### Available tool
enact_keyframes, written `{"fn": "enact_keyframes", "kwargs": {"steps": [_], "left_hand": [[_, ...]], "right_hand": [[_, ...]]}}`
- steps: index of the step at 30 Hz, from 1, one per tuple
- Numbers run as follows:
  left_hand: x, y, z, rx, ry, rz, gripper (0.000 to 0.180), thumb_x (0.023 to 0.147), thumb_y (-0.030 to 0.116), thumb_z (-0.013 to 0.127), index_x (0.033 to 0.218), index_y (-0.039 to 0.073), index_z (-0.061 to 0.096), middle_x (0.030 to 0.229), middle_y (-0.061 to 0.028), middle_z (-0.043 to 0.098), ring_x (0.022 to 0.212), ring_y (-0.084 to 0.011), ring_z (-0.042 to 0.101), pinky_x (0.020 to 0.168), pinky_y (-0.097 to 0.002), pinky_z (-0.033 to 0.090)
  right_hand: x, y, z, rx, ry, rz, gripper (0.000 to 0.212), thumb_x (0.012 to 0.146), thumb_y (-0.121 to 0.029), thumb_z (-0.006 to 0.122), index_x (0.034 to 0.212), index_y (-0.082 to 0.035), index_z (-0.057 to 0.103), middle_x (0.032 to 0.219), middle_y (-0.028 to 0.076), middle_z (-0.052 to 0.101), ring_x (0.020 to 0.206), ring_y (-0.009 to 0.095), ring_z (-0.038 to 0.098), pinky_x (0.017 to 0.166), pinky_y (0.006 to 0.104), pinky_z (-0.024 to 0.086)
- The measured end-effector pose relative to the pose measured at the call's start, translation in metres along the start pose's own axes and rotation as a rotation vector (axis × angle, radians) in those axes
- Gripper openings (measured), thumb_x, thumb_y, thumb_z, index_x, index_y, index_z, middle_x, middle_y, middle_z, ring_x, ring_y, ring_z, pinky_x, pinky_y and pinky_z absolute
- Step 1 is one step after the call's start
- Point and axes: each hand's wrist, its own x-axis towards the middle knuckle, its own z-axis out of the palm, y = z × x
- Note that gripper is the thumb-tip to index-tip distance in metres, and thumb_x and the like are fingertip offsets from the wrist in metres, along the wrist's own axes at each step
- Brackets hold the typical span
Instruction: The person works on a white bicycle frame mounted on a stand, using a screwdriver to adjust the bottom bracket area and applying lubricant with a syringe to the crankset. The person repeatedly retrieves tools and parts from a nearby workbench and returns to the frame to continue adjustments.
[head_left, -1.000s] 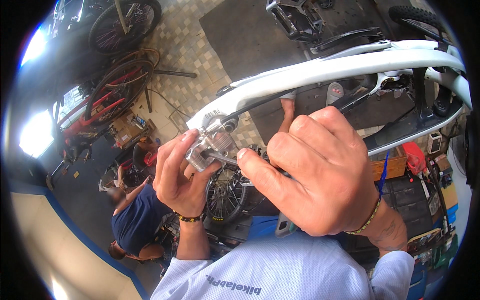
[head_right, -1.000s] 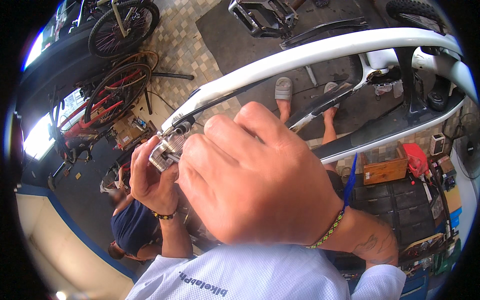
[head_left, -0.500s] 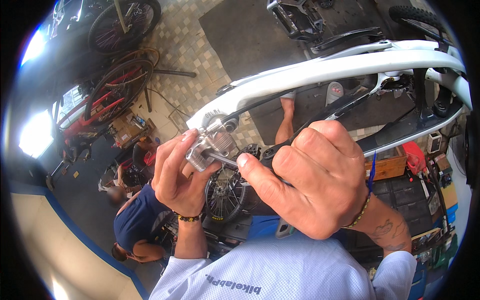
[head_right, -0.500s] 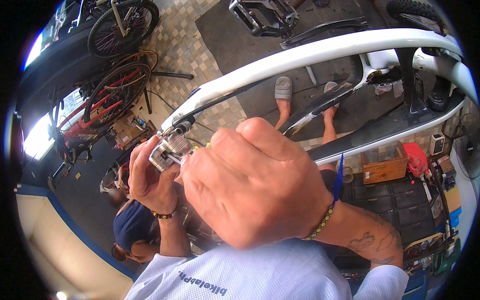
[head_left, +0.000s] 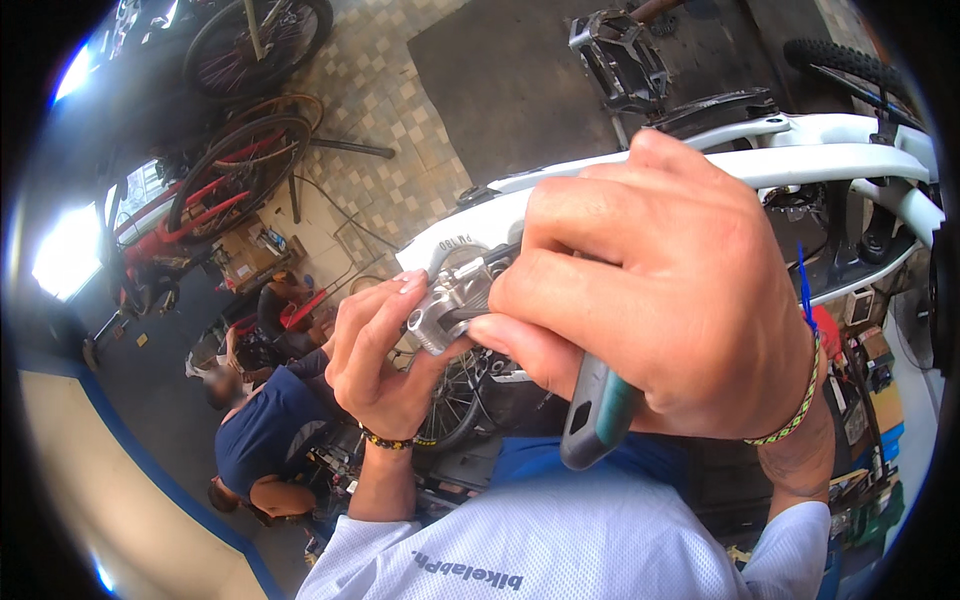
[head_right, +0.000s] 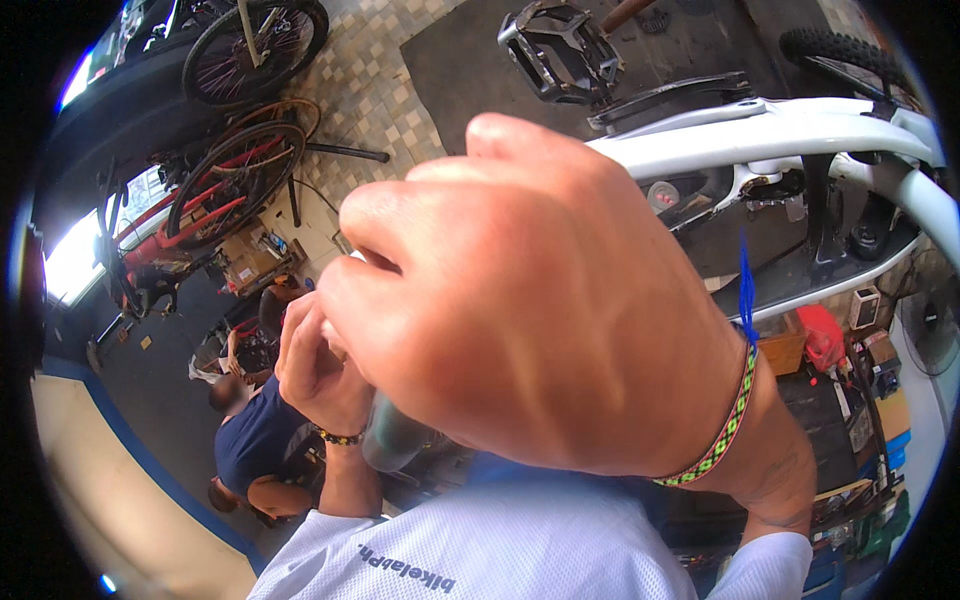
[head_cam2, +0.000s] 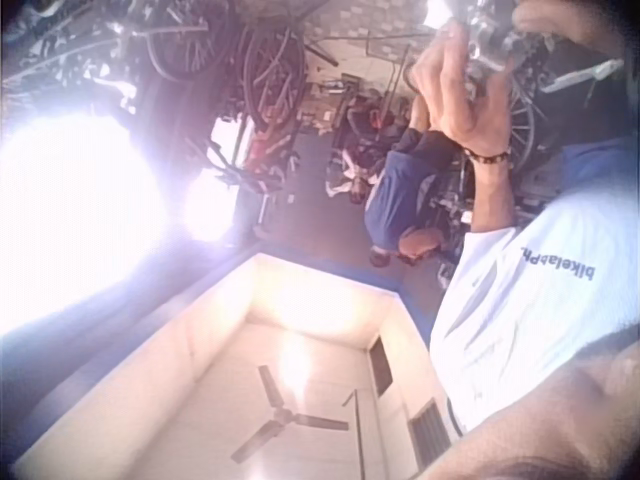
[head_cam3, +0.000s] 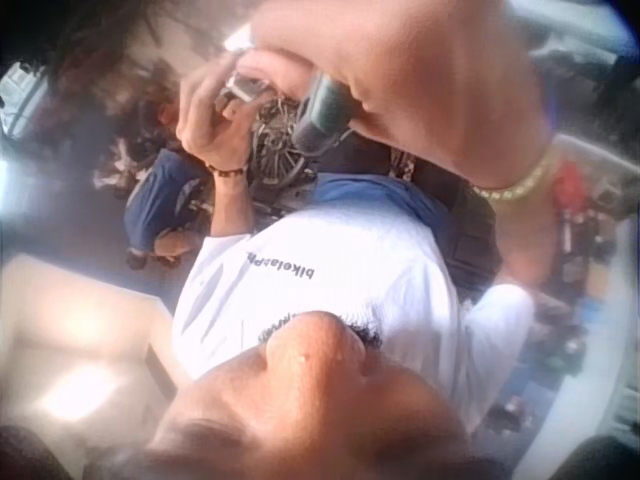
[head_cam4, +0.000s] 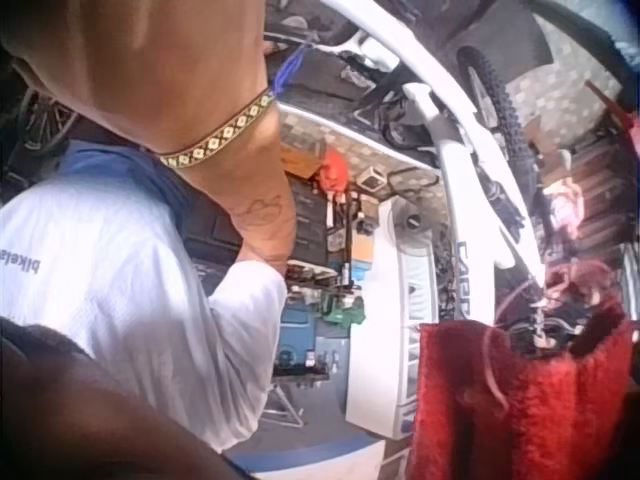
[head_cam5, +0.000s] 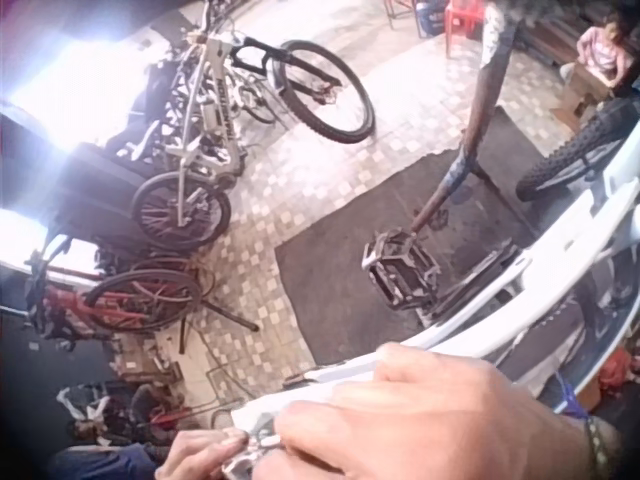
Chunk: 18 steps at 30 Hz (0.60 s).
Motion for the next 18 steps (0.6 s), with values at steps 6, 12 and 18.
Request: {"fn": "enact_keyframes", "kwargs": {"steps": [6,12,18], "left_hand": [[0.001,0.005,-0.001,0.024,-0.001,-0.036,0.052,0.072,0.013,0.095,0.118,-0.002,0.077,0.111,-0.0168,0.079,0.106,-0.0328,0.076,0.093,-0.0436,0.060],[0.007,0.001,-0.001,0.022,-0.006,0.037,0.047,0.071,0.004,0.088,0.116,-0.002,0.077,0.111,-0.0176,0.079,0.105,-0.0348,0.076,0.091,-0.0426,0.059],[0.006,0.000,0.000,0.007,-0.004,0.023,0.049,0.068,0.001,0.084,0.116,-0.003,0.077,0.111,-0.0182,0.079,0.105,-0.0358,0.076,0.093,-0.0432,0.059]], "right_hand": [[0.036,-0.008,-0.012,-0.048,-0.149,-0.001,0.030,0.078,-0.036,0.086,0.078,-0.010,0.070,0.077,0.002,0.060,0.065,0.020,0.059,0.060,0.0359,0.039],[0.015,0.030,0.019,-0.006,0.070,-0.301,0.034,0.080,-0.042,0.082,0.076,-0.011,0.069,0.073,0.001,0.057,0.063,0.018,0.056,0.059,0.0350,0.037],[0.018,0.022,0.016,0.010,-0.011,-0.196,0.035,0.081,-0.042,0.081,0.074,-0.011,0.067,0.070,0.000,0.055,0.061,0.018,0.056,0.056,0.0339,0.037]]}}
